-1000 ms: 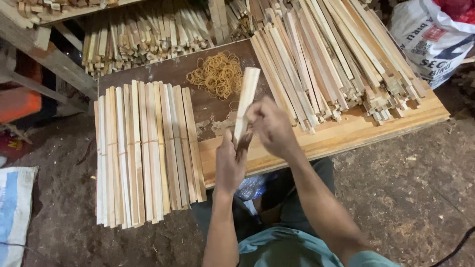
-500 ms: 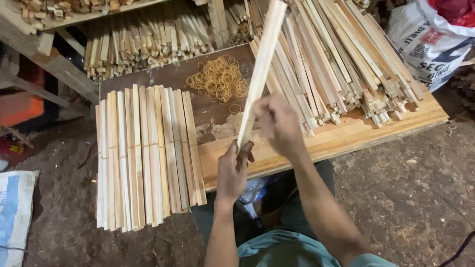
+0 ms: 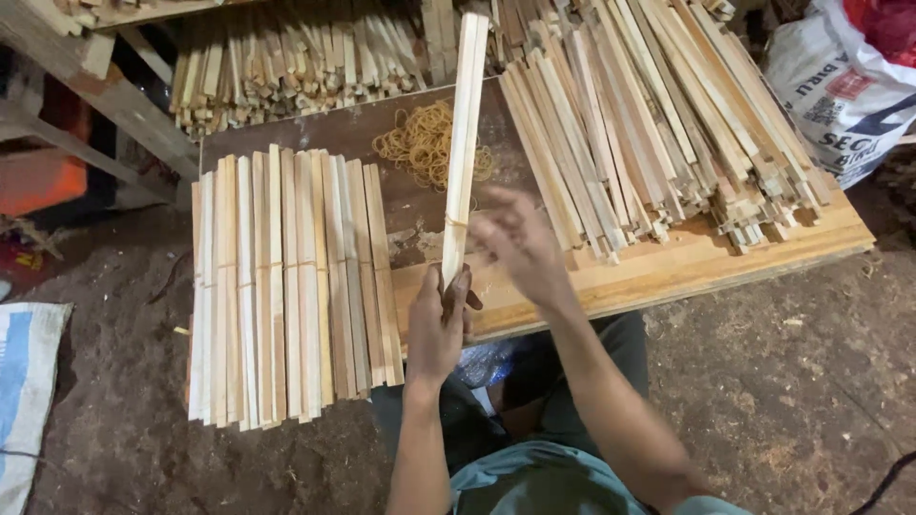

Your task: Bundling wooden sticks by wrapping rubber bands around them

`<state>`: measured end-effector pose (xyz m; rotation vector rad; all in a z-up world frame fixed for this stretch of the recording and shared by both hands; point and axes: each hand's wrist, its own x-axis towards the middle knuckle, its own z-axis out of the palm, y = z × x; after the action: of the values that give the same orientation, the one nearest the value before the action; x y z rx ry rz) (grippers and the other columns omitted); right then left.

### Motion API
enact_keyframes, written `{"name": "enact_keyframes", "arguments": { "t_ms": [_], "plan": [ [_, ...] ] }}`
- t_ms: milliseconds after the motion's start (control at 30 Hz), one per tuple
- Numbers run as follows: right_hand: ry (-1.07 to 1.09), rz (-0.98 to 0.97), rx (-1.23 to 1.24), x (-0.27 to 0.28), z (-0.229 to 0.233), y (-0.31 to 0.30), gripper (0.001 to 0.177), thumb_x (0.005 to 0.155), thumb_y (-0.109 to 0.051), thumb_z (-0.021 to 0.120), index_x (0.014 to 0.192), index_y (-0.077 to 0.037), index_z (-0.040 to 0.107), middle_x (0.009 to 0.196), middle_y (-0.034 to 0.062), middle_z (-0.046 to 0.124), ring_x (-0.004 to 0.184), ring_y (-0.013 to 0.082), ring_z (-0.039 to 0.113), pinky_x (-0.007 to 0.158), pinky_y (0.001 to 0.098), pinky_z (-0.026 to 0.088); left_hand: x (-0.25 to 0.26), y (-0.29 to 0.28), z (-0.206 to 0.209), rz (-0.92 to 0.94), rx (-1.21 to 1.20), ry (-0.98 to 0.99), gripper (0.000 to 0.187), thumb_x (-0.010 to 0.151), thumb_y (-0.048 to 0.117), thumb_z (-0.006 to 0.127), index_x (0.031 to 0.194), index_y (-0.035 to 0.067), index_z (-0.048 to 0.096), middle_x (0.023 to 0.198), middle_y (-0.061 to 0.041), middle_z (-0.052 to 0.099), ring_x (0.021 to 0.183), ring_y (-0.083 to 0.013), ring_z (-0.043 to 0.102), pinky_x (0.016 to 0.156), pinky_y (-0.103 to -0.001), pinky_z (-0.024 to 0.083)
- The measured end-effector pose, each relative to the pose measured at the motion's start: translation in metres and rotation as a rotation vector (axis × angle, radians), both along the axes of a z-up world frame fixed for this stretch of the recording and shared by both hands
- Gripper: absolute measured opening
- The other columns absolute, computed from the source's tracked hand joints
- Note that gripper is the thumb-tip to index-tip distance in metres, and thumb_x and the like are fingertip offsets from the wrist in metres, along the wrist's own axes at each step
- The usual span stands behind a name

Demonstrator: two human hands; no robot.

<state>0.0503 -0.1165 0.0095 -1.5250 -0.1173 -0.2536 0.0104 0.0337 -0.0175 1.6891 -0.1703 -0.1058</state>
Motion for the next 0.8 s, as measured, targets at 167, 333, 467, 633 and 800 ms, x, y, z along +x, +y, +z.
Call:
{"name": "enact_keyframes", "arguments": {
  "t_ms": [167,333,467,633,800],
  "plan": [
    [0.131,0.094,0.124,0.018,-0.054,0.034,0.050,0.091,-0.010,0.074,0.137,-0.002,0.056,0.105,0.0162,0.073,0.091,0.0180,0.068,0.081,0.0331,0.058,-0.007,0.015,-0.046,0.050,0.116,0.052,0.048,0.101,0.011,0.051,0.148,0.003,0.041,0.101,-0.019,0.068,0.071,-0.0283,0.069,0.056,-0.039,0.056],
    [0.286,0.100,0.039,0.052,-0.127,0.070,0.046,0.088,-0.021,0.076,0.130,-0.006,0.064,0.089,0.0127,0.073,0.077,0.0158,0.067,0.070,0.0327,0.056,-0.007,0.029,-0.005,0.243,0.290,0.028,0.058,0.096,0.004,0.057,0.146,-0.005,0.029,0.133,-0.035,0.042,0.098,-0.0479,0.069,0.070,-0.052,0.063],
    [0.264,0.108,-0.132,0.076,-0.172,0.096,0.061,0.082,-0.034,0.083,0.130,-0.003,0.066,0.092,0.0173,0.071,0.083,0.0253,0.069,0.074,0.0389,0.057,-0.006,0.042,0.005,0.381,0.362,-0.051,0.061,0.098,0.032,0.056,0.149,0.004,0.034,0.137,-0.024,0.038,0.125,-0.0524,0.047,0.090,-0.065,0.051],
    [0.374,0.280,0.308,0.069,-0.140,0.107,0.041,0.099,-0.004,0.044,0.134,0.015,0.052,0.102,0.0184,0.066,0.099,0.0272,0.067,0.100,0.0273,0.051,-0.006,0.045,0.011,0.366,0.265,-0.063,0.064,0.099,0.051,0.051,0.145,0.008,0.039,0.139,-0.024,0.037,0.130,-0.0533,0.042,0.093,-0.068,0.048],
    [0.701,0.033,0.365,0.058,-0.093,0.138,0.027,0.106,-0.022,0.041,0.104,-0.004,0.061,0.083,0.0047,0.057,0.071,0.0141,0.049,0.066,0.0308,0.043,-0.001,0.046,-0.004,0.334,0.292,-0.074,0.061,0.098,0.052,0.052,0.143,0.013,0.042,0.145,-0.020,0.035,0.132,-0.0517,0.043,0.097,-0.065,0.048]
  ]
}}
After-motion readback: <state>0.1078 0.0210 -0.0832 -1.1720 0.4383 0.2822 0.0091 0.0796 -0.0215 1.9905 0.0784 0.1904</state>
